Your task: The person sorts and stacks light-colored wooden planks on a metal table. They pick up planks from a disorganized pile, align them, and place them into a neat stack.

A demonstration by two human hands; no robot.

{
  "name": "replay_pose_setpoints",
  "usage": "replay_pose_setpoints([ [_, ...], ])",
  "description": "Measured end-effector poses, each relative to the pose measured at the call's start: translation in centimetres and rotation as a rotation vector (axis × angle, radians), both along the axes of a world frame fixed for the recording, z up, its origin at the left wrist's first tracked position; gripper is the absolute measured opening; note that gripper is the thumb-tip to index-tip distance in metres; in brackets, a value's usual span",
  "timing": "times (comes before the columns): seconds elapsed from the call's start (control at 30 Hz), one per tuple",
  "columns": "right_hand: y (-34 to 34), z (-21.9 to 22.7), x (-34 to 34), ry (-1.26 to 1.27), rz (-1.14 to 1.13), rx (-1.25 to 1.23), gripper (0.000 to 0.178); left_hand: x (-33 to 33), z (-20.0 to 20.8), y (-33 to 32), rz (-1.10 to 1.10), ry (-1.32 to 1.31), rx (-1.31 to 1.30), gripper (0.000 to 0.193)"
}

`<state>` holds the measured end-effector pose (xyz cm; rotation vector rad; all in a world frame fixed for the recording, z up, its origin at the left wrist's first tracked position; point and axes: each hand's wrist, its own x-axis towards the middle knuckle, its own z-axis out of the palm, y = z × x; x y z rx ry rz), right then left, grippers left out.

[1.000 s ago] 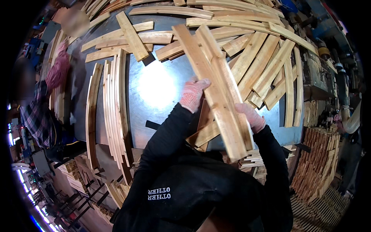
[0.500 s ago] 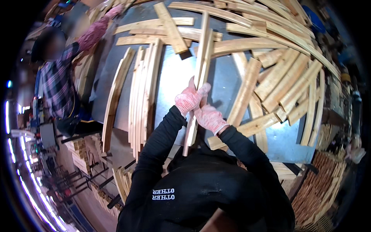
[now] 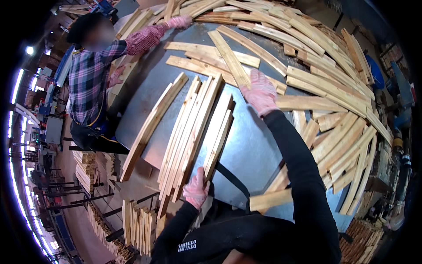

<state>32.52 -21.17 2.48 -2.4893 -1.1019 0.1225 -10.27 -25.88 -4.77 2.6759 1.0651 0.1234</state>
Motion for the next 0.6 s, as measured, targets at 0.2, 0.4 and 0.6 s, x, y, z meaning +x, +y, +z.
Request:
replay_pose_setpoints([
  [0.2,8.0,-8.0,3.9,-0.105,-0.07,-0.332,0.095,3.0,0.4,4.5,0.041,0.09,0.506,0.05],
  [0.4,5.4,-6.8,6.6,-0.076,0.13,-0.461,0.1,2.9,0.8,7.0,0.038,0.041,0.295,0.061],
  [0.6,1.3,-5.6,4.6,0.18,0.143,-0.446,0.097,2.2,-0.2,7.3,0.089,0.097,0.197,0.083],
])
